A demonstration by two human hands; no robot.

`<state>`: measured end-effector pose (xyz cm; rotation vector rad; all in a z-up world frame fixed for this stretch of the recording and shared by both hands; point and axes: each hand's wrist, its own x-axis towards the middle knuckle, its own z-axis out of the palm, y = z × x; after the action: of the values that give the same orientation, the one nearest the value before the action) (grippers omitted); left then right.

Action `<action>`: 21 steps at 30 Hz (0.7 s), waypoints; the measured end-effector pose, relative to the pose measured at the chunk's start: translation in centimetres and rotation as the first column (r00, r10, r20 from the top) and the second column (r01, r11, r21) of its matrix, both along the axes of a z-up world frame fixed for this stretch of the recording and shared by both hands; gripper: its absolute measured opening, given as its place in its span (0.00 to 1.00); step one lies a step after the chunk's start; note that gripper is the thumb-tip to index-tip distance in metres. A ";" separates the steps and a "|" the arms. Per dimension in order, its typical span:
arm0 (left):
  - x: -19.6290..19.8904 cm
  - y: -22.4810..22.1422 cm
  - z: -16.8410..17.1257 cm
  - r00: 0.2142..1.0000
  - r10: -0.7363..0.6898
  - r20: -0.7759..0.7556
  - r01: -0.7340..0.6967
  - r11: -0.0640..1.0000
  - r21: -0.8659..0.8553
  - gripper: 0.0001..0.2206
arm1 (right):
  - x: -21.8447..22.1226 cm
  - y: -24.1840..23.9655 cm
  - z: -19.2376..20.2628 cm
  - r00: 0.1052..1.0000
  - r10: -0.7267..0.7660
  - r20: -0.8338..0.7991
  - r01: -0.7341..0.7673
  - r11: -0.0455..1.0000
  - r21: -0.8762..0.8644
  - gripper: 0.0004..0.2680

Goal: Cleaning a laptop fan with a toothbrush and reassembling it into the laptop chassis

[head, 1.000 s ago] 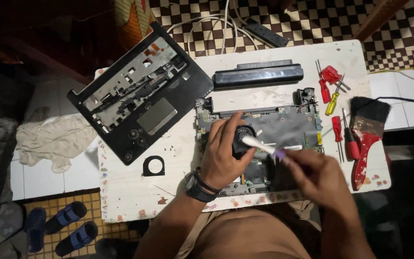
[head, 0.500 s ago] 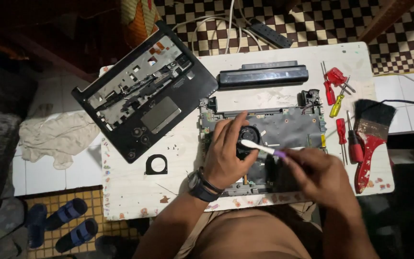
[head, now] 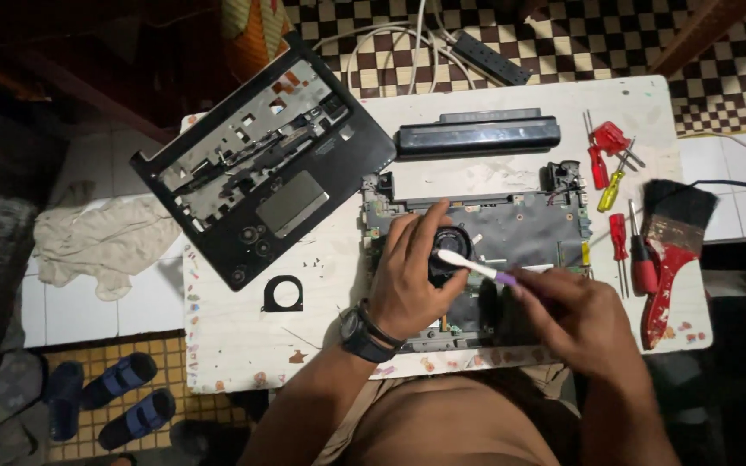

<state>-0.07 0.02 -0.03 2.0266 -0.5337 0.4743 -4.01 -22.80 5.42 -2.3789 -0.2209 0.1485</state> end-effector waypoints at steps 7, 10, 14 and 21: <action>0.2 0.0 -0.1 1.000 0.012 0.004 -0.012 1.000 -0.023 0.39 | -0.2 -0.7 -1.3 0.999 -0.054 -0.007 0.054 0.958 0.281 0.12; 0.2 0.0 0.1 1.000 0.013 -0.009 -0.013 1.000 -0.008 0.39 | 0.0 -0.9 -1.2 0.997 -0.066 0.025 0.068 0.995 -0.067 0.12; 0.2 0.2 0.1 1.000 0.016 -0.020 -0.016 1.000 -0.014 0.38 | -0.1 0.0 -0.4 0.986 -0.084 0.146 0.082 0.996 0.020 0.10; 0.2 0.1 -0.2 0.999 0.025 -0.021 -0.025 1.000 0.012 0.39 | 0.1 -1.2 -1.1 0.981 -0.111 0.162 0.103 0.993 0.057 0.11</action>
<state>0.14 0.08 -0.23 2.0496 -0.4998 0.4648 -3.91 -24.04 4.28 -2.3496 -0.1720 -0.1038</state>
